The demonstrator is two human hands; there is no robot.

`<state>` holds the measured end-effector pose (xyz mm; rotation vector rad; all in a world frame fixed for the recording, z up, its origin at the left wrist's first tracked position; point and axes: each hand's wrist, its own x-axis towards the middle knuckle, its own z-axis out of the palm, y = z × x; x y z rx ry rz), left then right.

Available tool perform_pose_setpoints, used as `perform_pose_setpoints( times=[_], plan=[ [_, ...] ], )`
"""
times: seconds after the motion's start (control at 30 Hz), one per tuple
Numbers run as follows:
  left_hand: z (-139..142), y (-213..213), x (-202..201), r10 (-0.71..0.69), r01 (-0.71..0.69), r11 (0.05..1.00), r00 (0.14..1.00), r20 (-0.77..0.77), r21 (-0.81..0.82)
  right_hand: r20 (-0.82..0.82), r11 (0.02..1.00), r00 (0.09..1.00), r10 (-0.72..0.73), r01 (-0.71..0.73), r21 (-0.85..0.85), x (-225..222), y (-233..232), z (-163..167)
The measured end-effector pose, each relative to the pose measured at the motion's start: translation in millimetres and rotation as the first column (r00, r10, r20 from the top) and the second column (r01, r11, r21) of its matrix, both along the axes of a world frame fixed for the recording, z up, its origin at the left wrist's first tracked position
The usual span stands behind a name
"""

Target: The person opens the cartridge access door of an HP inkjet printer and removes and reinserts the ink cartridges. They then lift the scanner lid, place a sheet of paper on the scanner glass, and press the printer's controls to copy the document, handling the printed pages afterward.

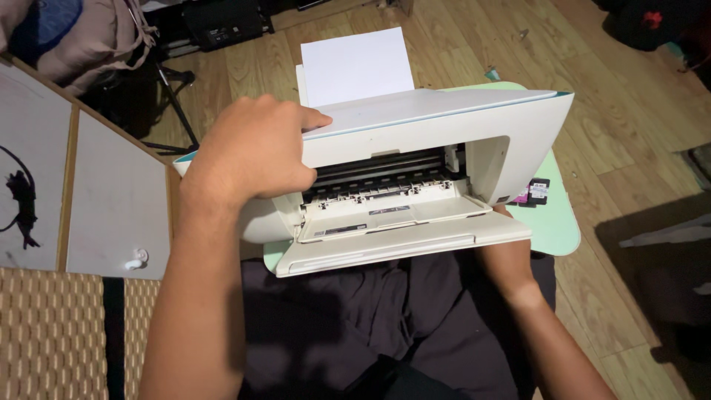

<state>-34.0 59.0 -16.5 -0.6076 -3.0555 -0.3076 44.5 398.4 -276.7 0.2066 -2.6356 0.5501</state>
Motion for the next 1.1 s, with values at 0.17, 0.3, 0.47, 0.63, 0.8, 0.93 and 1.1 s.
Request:
perform_pose_setpoints(
  times=[0.17,0.3,0.47,0.63,0.8,0.93,1.1],
  plan=[
    [-0.8,-4.3,-1.7,-0.038,0.038,0.999,0.999,-0.031,0.0,-0.018,0.999,1.0,0.0,-0.001,-0.04,6.6,2.1,7.4],
    [-4.3,-7.3,-1.2,-0.045,0.047,0.999,0.998,-0.047,0.025,0.012,0.999,1.0,-0.007,0.007,-0.033,17.5,-0.1,30.1],
    [-5.7,-11.9,-1.4,-0.051,0.052,0.998,0.997,-0.053,0.024,-0.109,0.961,0.993,0.043,-0.071,-0.266,36.3,17.7,95.1],
    [-5.1,-12.7,2.0,-0.037,0.038,0.999,0.999,-0.038,0.019,-0.382,0.875,0.897,0.223,-0.357,-0.328,19.2,27.8,171.6],
    [1.5,-9.5,6.4,-0.064,0.066,0.997,0.997,-0.034,0.038,-0.343,0.824,0.854,0.392,-0.491,-0.282,-42.2,13.4,204.7],
    [9.8,-6.1,9.5,-0.117,0.119,0.993,0.991,-0.059,0.022,-0.403,0.843,0.892,0.202,-0.368,-0.393,-69.3,-3.3,193.7],
    [13.3,2.7,23.9,-0.282,0.309,0.951,0.824,-0.491,-0.028,-0.393,0.819,0.906,0.156,-0.341,-0.461,-74.5,1.9,182.1]
  ],
)
